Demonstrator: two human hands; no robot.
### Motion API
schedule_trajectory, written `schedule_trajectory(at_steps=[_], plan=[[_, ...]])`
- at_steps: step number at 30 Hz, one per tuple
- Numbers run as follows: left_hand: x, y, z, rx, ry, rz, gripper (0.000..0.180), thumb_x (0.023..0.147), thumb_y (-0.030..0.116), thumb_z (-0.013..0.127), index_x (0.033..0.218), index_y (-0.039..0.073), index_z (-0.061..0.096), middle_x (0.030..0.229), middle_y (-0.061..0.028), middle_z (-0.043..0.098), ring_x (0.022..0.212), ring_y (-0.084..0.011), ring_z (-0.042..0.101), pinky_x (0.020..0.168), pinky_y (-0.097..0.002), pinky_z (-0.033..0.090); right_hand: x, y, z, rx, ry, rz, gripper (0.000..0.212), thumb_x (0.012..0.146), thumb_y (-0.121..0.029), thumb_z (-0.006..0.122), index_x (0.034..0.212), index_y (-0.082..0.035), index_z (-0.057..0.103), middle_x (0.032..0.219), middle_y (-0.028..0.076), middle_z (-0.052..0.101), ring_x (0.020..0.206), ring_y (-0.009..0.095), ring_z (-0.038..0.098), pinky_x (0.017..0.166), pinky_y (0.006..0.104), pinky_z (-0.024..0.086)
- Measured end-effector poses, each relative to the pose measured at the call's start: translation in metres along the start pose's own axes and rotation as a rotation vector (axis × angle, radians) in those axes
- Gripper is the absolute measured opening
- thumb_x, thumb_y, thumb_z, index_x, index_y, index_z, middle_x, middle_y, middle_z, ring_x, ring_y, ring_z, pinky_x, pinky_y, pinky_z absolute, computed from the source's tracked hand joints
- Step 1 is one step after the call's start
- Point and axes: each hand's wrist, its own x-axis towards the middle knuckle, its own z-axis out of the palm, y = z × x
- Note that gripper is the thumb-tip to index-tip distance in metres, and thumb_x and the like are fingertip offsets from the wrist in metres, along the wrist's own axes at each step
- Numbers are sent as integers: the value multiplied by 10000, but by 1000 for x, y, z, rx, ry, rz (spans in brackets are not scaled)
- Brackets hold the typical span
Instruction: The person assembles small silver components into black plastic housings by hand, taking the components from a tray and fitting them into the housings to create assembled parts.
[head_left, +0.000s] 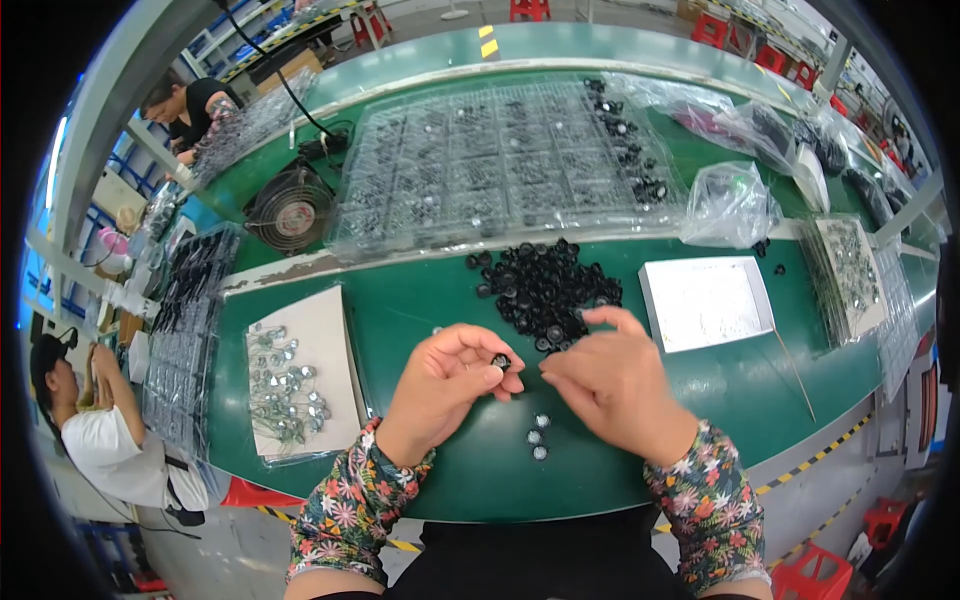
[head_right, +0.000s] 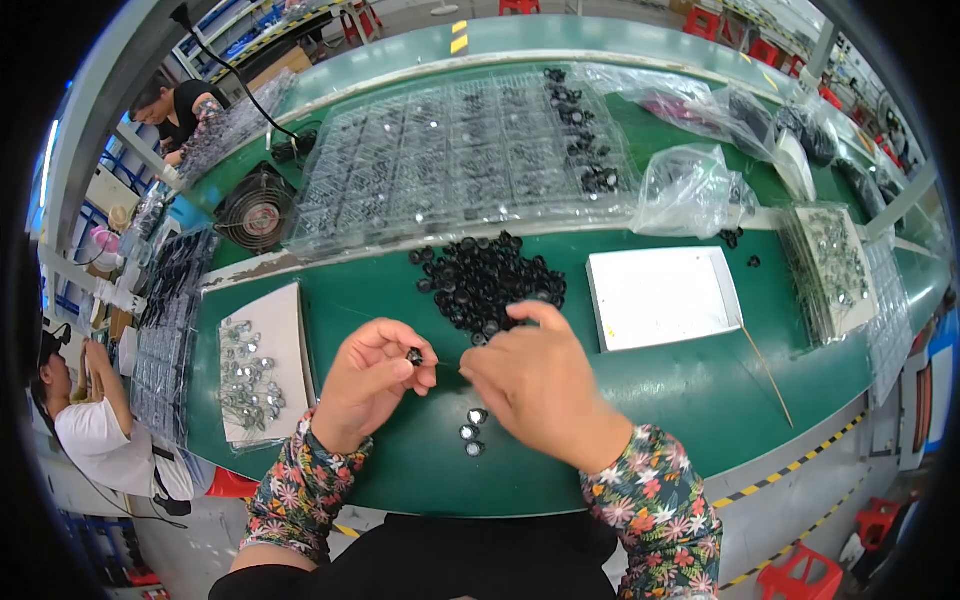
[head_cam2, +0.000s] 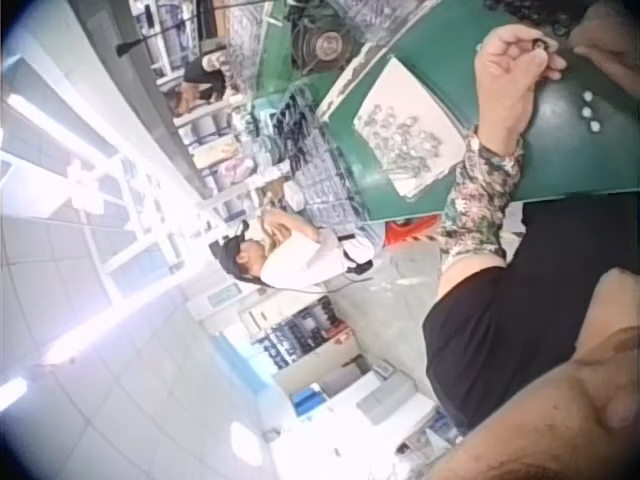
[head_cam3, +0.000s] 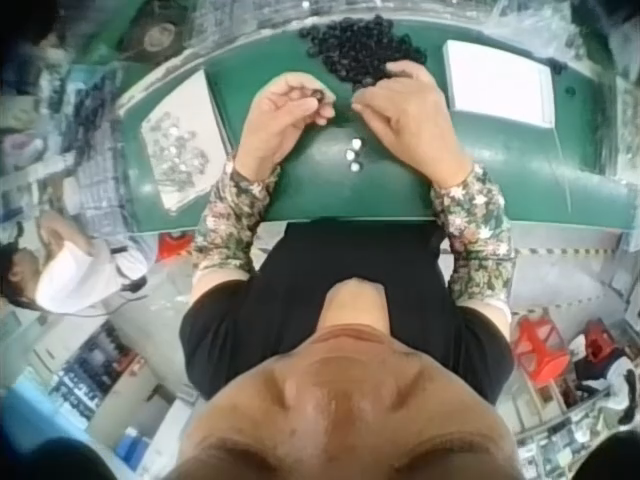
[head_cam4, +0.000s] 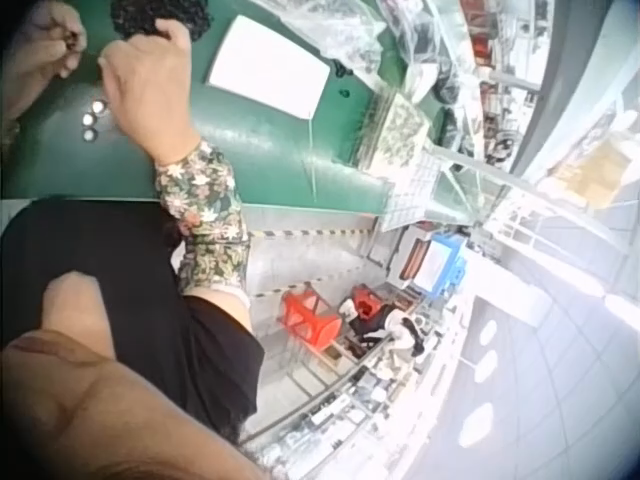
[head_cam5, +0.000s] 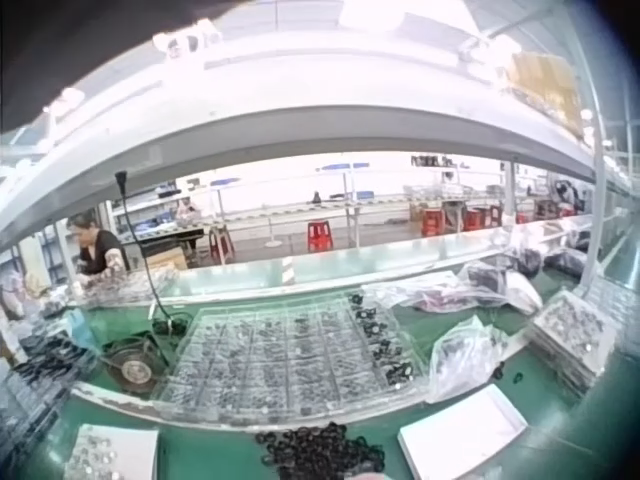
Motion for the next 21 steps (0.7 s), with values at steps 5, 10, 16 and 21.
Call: schedule_trajectory(at_steps=[5,10,16,21], plan=[[3,3,10,305,75,1,195,832,-49,632,1022,-8,608,978,-102,649,827,-152,644,706,-255,528,-2,22,-30,-104,-222,104,108,688,-52,716,781,-59,660,785,58,647,782,274,616,776,389,475],[3,-8,21,1126,6,141,209,767,26,695,971,58,661,863,-56,599,725,-160,544,632,-284,448,-10,25,-41,-203,-208,280,142,695,-32,706,832,-38,669,836,95,655,794,319,616,731,396,488],[-5,-12,23,1345,-107,152,193,746,60,716,932,51,664,878,-81,618,792,-250,582,758,-338,451,-6,13,-15,-76,-65,113,87,728,-35,668,806,-44,632,775,89,599,765,293,591,700,394,472],[-6,-5,26,1359,-167,154,180,732,77,726,903,56,675,858,-86,631,835,-272,592,764,-366,466,-9,6,0,1,-192,64,108,735,-26,658,840,-49,642,814,79,603,794,276,587,713,382,454]])
